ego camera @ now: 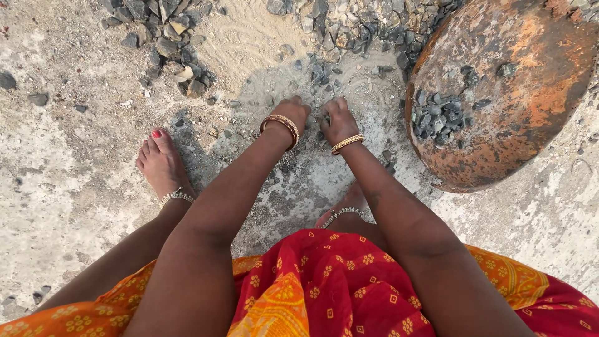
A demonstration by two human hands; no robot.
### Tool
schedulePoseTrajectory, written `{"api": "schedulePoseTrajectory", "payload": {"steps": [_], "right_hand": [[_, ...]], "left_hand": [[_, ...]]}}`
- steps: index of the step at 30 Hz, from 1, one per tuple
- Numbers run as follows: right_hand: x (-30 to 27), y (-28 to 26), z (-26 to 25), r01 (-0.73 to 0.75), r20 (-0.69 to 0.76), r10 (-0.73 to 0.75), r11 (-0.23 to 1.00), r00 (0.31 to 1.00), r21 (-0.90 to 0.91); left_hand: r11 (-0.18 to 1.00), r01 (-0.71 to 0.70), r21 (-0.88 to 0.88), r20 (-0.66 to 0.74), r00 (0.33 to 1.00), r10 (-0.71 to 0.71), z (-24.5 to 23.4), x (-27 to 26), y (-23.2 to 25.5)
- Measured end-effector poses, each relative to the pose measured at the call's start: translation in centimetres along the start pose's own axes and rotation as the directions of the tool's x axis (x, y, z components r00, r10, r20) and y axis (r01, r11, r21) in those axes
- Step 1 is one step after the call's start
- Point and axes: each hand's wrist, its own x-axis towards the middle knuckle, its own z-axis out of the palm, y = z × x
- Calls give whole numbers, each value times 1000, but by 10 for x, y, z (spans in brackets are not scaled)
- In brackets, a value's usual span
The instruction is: The person sits on a concrete surface and picks up small dark rocks from a pile on the ground, placing them into a large rusty metal bowl. The person repeatedly scoops rocks by hand and transfers them into the bowl, occasionally adjusting the bowl's position.
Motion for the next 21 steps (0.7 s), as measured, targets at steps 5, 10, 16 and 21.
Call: {"api": "schedulePoseTrajectory", "payload": {"steps": [5,10,16,21], "right_hand": [[23,63,33,-63,-5,78,840,997,538],[14,56,-6,-375,340,159,459,927,806],[-22,-5,-10,-61,235,-12,952,972,300],[-34,-28,-13,33,264,-33,999,964,3]], "left_hand": [[978,11,208,88,996,-30,-10,-10,11],[998,44,42,68,997,-47,-14,-5,-3],[190,305,-933,276,947,-165,-15,3,-76],[306,302,-903,293,953,-78,-19,2,-92]]}}
